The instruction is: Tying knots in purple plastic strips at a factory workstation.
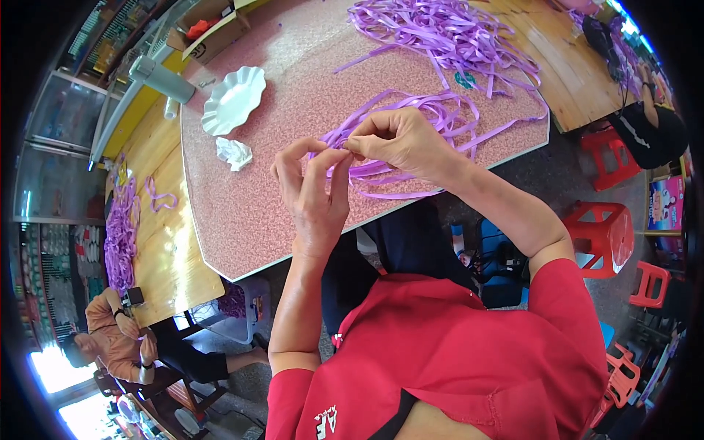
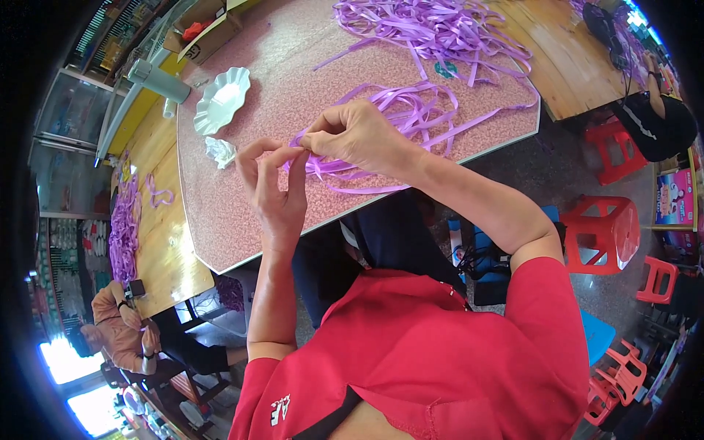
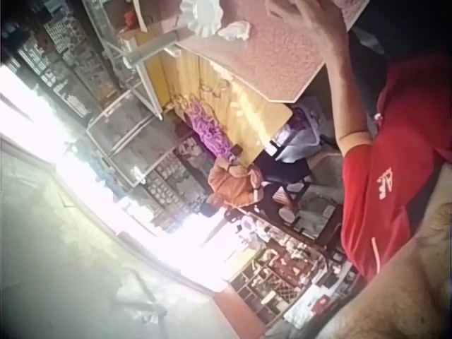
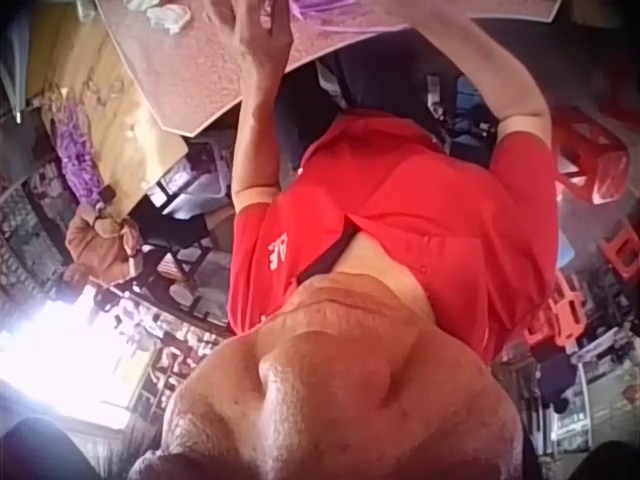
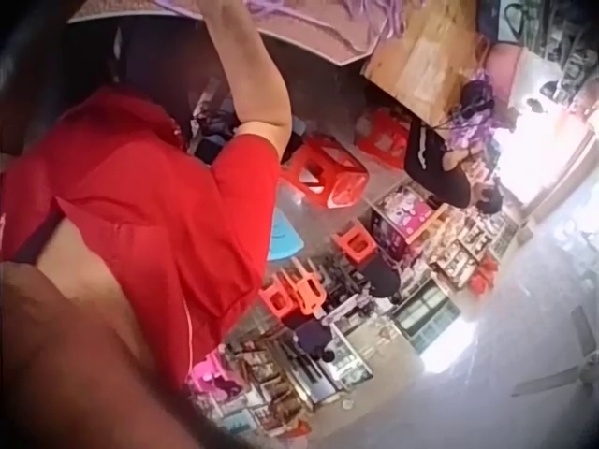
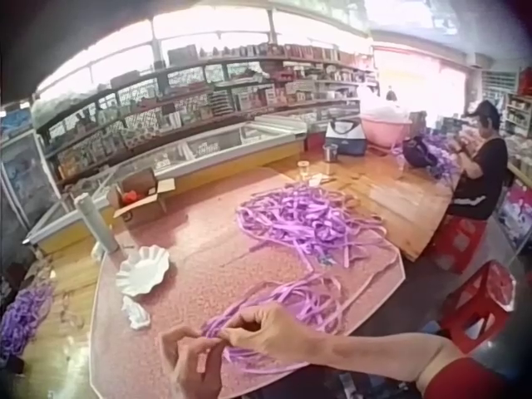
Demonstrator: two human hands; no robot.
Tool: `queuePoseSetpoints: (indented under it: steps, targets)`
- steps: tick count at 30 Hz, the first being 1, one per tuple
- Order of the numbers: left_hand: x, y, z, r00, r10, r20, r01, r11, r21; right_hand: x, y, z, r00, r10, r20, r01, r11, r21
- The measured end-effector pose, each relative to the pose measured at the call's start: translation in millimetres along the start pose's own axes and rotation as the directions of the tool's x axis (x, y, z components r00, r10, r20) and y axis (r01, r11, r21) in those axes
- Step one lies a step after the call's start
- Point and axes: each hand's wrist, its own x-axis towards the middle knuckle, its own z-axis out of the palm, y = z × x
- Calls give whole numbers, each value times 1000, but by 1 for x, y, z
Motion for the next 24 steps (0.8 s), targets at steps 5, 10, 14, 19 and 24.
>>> queuePoseSetpoints:
  steps: [5,10,14,19,24]
  targets:
    - [-6,5,2,894,-415,171,433,699,-569,-5,-3,8,1000,14,1,-14,998,64]
    - [-1,-1,3,647,-421,636,565,-295,-770,5,16,9,766,-642,34,602,696,-391]
    - [3,-4,-1,572,-397,718,557,-455,-695,13,12,2,528,-825,203,770,364,-523]
    - [0,-2,-4,521,-509,685,518,-450,-728,10,11,-3,509,-812,287,752,257,-607]
    - [1,17,-3,587,-591,553,545,-216,-810,10,15,-4,524,-813,252,736,284,-615]
